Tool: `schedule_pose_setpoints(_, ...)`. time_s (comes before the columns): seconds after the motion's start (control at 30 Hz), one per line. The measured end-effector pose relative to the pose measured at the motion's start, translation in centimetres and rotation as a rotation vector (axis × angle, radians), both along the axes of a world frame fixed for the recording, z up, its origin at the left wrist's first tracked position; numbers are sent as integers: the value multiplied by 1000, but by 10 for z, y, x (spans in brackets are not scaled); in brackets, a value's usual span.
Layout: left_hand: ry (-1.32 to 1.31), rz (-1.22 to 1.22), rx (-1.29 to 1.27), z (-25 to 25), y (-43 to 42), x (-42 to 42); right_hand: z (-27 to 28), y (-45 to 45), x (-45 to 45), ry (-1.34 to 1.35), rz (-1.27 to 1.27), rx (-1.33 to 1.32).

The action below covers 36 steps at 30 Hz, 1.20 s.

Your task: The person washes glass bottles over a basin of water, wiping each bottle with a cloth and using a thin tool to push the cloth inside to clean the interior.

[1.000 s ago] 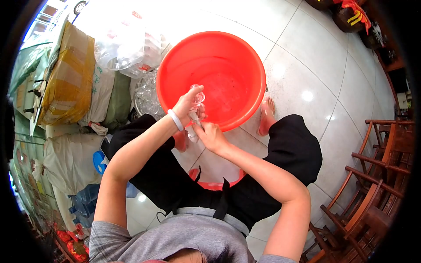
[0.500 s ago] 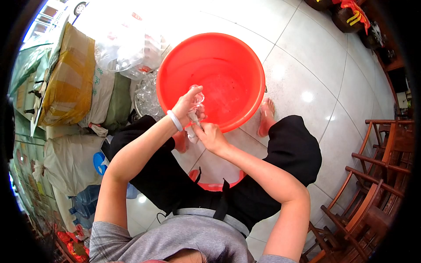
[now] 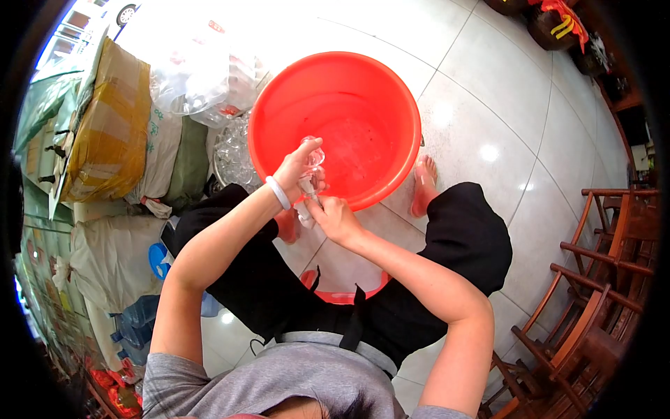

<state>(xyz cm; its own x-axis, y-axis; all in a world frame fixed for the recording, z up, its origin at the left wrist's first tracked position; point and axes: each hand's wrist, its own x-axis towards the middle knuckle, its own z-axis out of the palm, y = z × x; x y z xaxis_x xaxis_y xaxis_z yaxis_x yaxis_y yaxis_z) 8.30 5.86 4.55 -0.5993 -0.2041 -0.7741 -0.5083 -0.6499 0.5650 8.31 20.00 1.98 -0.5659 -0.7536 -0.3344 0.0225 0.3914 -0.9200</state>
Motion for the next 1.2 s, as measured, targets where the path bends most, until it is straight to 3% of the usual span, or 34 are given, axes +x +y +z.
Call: schedule_pose_setpoints(1.2, -56, -77, -4, -9, 5, 1, 3, 7, 3, -103, 14, 73)
